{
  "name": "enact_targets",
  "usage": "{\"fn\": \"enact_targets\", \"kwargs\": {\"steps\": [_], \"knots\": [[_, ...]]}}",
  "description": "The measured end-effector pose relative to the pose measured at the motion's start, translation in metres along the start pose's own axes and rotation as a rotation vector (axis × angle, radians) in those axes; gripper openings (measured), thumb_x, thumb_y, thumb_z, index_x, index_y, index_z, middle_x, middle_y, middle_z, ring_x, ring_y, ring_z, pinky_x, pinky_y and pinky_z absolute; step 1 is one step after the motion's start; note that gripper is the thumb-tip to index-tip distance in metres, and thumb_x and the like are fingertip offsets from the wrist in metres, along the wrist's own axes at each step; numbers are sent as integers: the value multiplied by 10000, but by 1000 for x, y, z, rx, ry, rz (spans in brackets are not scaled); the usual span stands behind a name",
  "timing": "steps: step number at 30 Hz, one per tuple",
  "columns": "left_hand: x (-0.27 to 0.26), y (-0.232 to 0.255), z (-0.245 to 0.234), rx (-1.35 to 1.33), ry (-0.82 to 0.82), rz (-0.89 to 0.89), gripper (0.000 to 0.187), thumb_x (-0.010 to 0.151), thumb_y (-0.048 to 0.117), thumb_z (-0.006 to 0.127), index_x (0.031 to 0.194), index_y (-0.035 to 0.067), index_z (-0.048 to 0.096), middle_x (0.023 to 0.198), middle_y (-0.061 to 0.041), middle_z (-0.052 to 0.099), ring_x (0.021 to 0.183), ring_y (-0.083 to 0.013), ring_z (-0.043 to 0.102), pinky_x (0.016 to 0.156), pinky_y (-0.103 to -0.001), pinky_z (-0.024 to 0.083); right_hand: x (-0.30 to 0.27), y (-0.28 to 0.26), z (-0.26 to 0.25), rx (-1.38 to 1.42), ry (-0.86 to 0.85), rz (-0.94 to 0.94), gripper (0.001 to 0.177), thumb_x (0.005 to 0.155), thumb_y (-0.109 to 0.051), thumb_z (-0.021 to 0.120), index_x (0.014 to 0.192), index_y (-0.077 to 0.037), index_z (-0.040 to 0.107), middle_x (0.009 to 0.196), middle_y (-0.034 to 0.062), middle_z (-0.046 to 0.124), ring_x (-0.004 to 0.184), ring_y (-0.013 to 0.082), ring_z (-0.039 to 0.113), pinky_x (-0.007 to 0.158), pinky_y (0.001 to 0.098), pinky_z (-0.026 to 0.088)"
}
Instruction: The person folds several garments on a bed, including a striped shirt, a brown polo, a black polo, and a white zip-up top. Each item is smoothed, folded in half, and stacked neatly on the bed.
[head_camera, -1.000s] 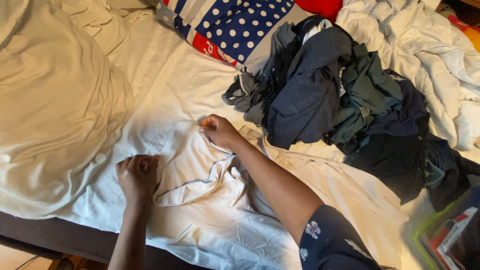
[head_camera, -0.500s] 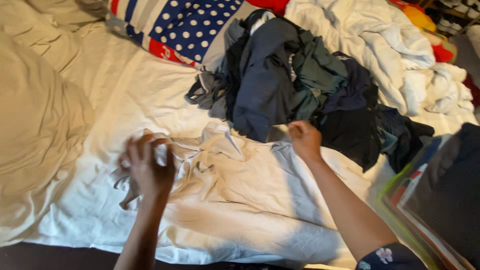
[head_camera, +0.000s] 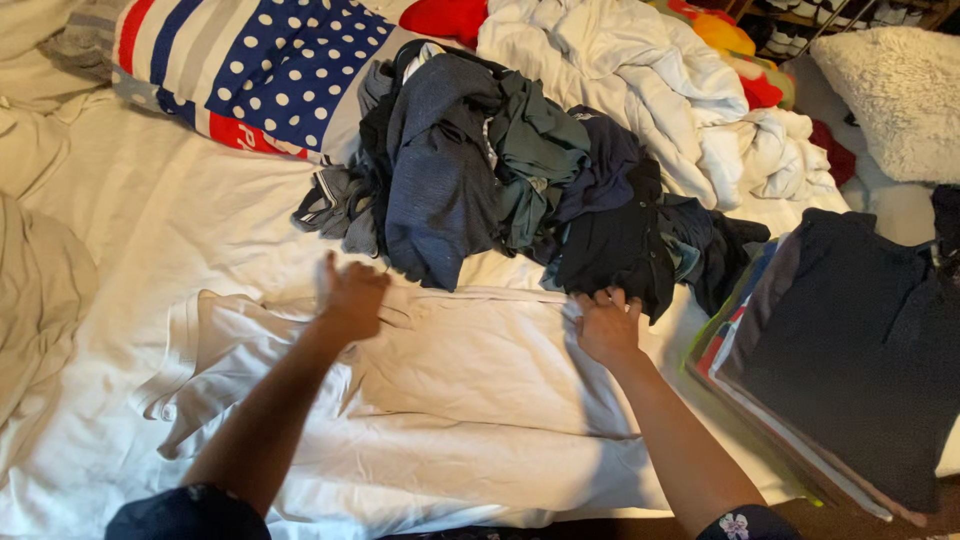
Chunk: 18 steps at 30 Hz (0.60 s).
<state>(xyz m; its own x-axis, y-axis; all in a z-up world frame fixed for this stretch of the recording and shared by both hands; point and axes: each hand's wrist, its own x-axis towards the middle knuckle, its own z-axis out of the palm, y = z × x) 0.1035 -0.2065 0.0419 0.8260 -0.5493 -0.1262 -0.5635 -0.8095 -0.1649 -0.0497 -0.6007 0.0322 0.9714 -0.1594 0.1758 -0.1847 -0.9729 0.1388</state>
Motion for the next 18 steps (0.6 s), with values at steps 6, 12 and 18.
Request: {"fn": "enact_targets", "kwargs": {"steps": [6, 12, 18], "knots": [[-1, -98, -1, -89, 67, -283, 599, 772, 618, 767, 1271, 297, 688, 1210, -13, 714, 1267, -218, 566, 1171, -686, 140, 3, 24, 10, 17, 92, 69, 268, 746, -328, 783, 963, -173, 763, 1108, 108, 625, 1186, 330, 505, 963, 557, 379], [-11, -162, -21, -206, 368, -343, 321, 798, 362, 799, 1106, 276, 773, 1083, -46, 759, 1143, -267, 652, 1062, -595, 367, 21, 59, 0, 350, 511, 223, 274, 773, -318, 807, 942, -125, 709, 1136, 106, 679, 1082, 376, 569, 929, 533, 462], [4, -165, -51, -493, 613, -342, 272, 820, 237, 845, 1062, 150, 756, 1030, -117, 764, 927, -297, 716, 821, -427, 556, 18, 68, -40, 319, 288, 308, 288, 831, -332, 799, 996, -107, 731, 902, 116, 741, 1003, 364, 615, 957, 590, 373]]}}
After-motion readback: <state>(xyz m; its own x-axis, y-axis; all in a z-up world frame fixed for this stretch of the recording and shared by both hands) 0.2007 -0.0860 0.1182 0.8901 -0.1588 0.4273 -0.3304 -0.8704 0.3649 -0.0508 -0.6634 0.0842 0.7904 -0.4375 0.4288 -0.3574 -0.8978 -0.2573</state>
